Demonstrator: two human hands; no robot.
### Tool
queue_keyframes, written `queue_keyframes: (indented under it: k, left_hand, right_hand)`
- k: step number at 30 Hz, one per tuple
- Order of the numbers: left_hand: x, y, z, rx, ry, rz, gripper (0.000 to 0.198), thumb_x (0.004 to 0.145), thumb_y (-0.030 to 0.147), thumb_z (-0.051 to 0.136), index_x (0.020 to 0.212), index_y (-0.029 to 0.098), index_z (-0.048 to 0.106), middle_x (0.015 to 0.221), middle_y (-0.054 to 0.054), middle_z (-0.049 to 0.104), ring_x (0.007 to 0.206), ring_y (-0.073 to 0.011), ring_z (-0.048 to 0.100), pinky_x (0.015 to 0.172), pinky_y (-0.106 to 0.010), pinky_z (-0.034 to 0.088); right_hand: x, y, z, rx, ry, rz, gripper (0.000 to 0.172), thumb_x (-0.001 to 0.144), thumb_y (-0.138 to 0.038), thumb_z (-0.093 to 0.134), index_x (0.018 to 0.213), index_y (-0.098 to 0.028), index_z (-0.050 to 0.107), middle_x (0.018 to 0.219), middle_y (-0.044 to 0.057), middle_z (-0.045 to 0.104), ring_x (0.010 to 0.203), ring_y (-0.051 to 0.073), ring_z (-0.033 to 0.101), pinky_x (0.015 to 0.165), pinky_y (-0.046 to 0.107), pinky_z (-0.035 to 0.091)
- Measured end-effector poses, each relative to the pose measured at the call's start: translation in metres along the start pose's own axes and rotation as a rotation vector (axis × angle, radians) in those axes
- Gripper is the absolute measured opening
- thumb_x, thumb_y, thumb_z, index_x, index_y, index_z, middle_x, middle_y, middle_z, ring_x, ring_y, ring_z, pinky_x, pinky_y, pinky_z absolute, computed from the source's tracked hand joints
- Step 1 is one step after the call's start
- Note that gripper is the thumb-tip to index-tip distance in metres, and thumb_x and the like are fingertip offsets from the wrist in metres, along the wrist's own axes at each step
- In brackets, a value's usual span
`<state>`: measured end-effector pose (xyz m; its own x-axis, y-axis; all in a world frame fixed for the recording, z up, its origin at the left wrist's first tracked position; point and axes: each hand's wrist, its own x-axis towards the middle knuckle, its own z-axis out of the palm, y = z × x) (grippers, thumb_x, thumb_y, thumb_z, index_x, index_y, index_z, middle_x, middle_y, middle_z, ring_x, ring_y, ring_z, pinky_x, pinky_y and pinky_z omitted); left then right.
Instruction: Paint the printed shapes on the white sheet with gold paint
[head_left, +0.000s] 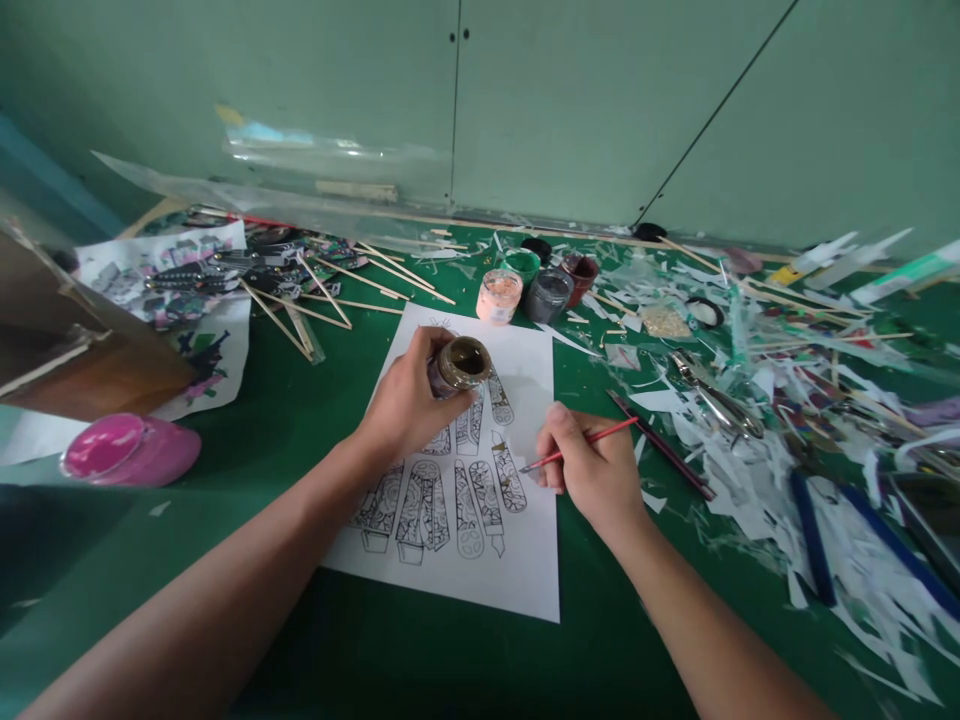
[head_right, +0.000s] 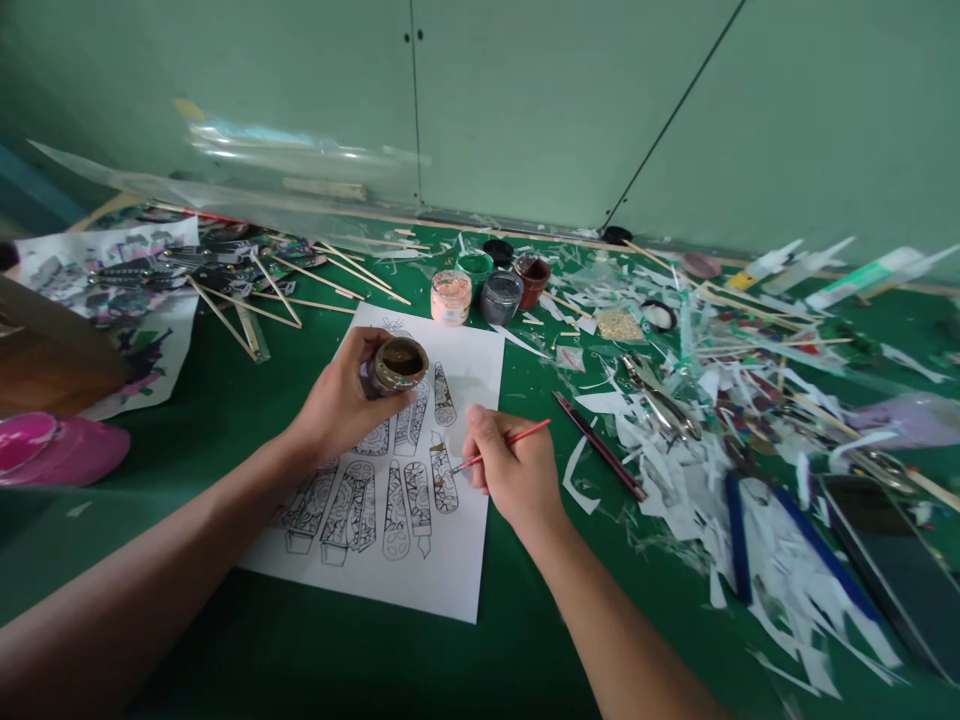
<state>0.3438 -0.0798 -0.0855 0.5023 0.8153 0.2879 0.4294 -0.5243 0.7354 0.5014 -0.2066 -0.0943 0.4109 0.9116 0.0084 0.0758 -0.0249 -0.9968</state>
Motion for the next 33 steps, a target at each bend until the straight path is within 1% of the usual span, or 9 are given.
queue_keyframes:
  k: [2,6,11,13,19,23,26,29,33]
  left_hand:
    - [0.0003,-0.0003,0.0001,-0.006,0.001,0.004,0.049,0.066,0.022,0.070,0.107,0.023,0.044,0.102,-0.004,0.063,0.089,-0.0221,0.063,0.074,-0.035,0.050]
    - [0.0010,-0.0001,0.0000,-0.010,0.004,0.024,0.049,0.066,0.022,0.069,0.107,0.022,0.044,0.101,-0.004,0.063,0.089,-0.0218,0.063,0.073,-0.034,0.050]
    - [0.0004,0.0004,-0.0001,-0.003,0.001,0.012,0.050,0.065,0.021,0.070,0.107,0.022,0.044,0.101,-0.004,0.063,0.089,-0.0216,0.063,0.072,-0.033,0.050]
    - [0.0003,0.0002,0.0000,-0.004,0.002,0.008,0.050,0.065,0.021,0.070,0.107,0.022,0.045,0.102,-0.004,0.063,0.090,-0.0216,0.062,0.072,-0.032,0.050]
    - [0.0007,-0.0001,0.0005,-0.013,0.005,0.026,0.050,0.065,0.020,0.070,0.107,0.021,0.045,0.101,-0.004,0.062,0.090,-0.0214,0.062,0.072,-0.032,0.050]
    - [0.0006,0.0002,0.0003,-0.009,0.004,0.027,0.049,0.065,0.019,0.069,0.107,0.021,0.044,0.100,-0.004,0.063,0.089,-0.0213,0.063,0.072,-0.032,0.050]
    - [0.0005,0.0000,0.0000,-0.007,0.001,0.025,0.050,0.065,0.020,0.070,0.108,0.022,0.044,0.101,-0.004,0.063,0.090,-0.0217,0.063,0.072,-0.033,0.050]
    - [0.0006,-0.0002,0.0000,-0.008,-0.002,0.021,0.049,0.065,0.020,0.070,0.108,0.022,0.044,0.102,-0.004,0.063,0.091,-0.0221,0.063,0.073,-0.034,0.050]
    - [0.0008,-0.0002,0.0001,0.000,0.002,0.014,0.050,0.065,0.022,0.070,0.107,0.022,0.044,0.102,-0.005,0.063,0.091,-0.0229,0.063,0.074,-0.034,0.051]
  right_hand:
    - [-0.0004,-0.0009,-0.0004,0.018,-0.028,-0.003,0.051,0.086,-0.056,0.052,0.050,-0.020,0.053,0.033,-0.004,0.045,0.027,0.007,0.041,0.031,0.021,0.036]
    - [-0.0014,-0.0044,-0.0001,-0.058,-0.067,-0.028,0.051,0.084,-0.053,0.057,0.045,-0.019,0.053,0.036,-0.002,0.048,0.031,0.007,0.045,0.033,0.020,0.036]
    - [-0.0031,-0.0064,0.0033,-0.152,0.043,0.001,0.051,0.085,-0.046,0.058,0.042,-0.020,0.050,0.034,-0.003,0.044,0.030,0.006,0.043,0.033,0.020,0.033]
    - [-0.0034,-0.0064,0.0044,-0.178,0.066,0.004,0.050,0.085,-0.044,0.058,0.042,-0.020,0.050,0.034,-0.004,0.043,0.030,0.006,0.042,0.033,0.020,0.032]
    - [-0.0026,-0.0054,0.0048,-0.251,0.032,-0.007,0.048,0.085,-0.040,0.057,0.042,-0.019,0.051,0.033,-0.003,0.044,0.030,0.006,0.041,0.033,0.020,0.031]
    - [-0.0033,-0.0063,0.0061,-0.287,0.064,-0.033,0.047,0.084,-0.039,0.056,0.042,-0.019,0.050,0.032,-0.004,0.041,0.030,0.005,0.039,0.033,0.019,0.030]
    - [-0.0038,-0.0077,0.0068,-0.286,0.079,-0.019,0.047,0.085,-0.040,0.055,0.043,-0.019,0.049,0.032,-0.005,0.041,0.029,0.006,0.039,0.033,0.019,0.030]
    - [-0.0038,-0.0086,0.0068,-0.272,0.064,0.011,0.048,0.085,-0.041,0.054,0.042,-0.019,0.048,0.033,-0.004,0.041,0.030,0.006,0.040,0.034,0.020,0.032]
    - [-0.0033,-0.0087,0.0065,-0.312,0.068,-0.007,0.046,0.085,-0.037,0.055,0.042,-0.020,0.048,0.033,-0.005,0.041,0.030,0.006,0.040,0.034,0.020,0.031]
